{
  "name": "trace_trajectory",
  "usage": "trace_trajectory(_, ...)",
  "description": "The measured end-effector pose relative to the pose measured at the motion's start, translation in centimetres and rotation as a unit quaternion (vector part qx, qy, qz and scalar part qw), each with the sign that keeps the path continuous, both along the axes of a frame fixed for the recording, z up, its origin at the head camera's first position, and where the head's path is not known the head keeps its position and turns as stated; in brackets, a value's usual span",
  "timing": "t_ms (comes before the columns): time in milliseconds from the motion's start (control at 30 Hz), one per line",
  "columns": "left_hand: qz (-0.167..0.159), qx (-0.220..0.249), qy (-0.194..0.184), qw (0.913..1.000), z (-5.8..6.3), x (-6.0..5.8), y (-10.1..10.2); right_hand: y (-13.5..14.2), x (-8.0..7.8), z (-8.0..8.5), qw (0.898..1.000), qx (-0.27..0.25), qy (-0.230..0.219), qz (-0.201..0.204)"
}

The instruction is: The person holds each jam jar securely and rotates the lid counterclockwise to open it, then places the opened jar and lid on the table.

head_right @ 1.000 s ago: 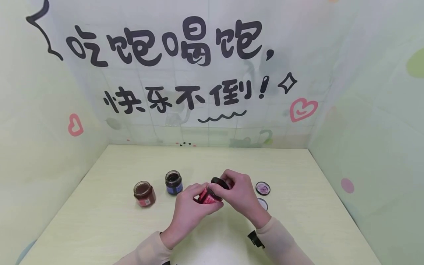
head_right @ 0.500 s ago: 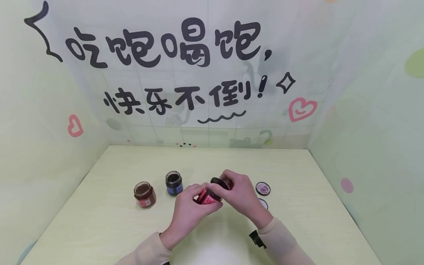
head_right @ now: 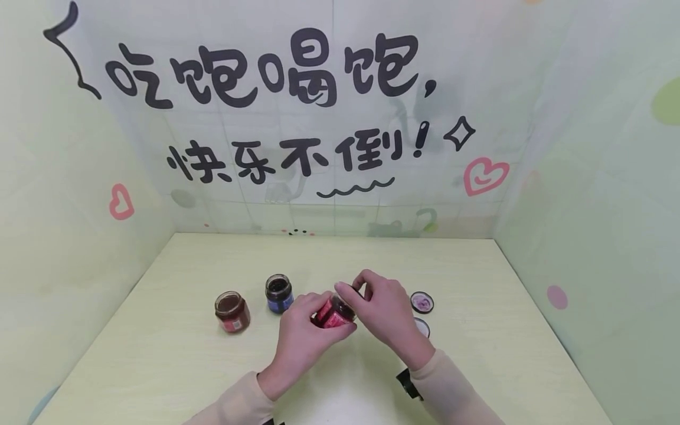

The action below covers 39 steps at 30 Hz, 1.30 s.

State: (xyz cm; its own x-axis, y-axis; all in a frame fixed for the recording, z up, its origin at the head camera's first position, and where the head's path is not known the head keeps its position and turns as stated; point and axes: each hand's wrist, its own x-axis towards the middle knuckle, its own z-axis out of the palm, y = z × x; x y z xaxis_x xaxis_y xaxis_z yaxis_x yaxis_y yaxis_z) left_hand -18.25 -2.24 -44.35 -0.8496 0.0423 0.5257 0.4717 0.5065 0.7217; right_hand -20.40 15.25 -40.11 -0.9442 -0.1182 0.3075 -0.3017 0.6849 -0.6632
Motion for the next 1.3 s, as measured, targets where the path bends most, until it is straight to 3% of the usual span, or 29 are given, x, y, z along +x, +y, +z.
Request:
trace_trajectory(200, 0.006, -0.024, 0.025, 0.9994, -0.14, 0.16, 0.07, -0.46, 0.09, 0.11, 1.000, 0.011, 0.001, -0.017)
trace_trajectory(567, 0.002, -0.017, 0.027, 0.9995, -0.12, 0.32, -0.04, -0.18, 0.04, 0.04, 0.999, -0.023, -0.018, 0.019)
trace_trajectory(1300, -0.002, -0.011, -0.008, 0.9999, -0.08, 0.38, -0.19, 0.37, -0.06, -0.03, 0.996, -0.032, -0.029, 0.081)
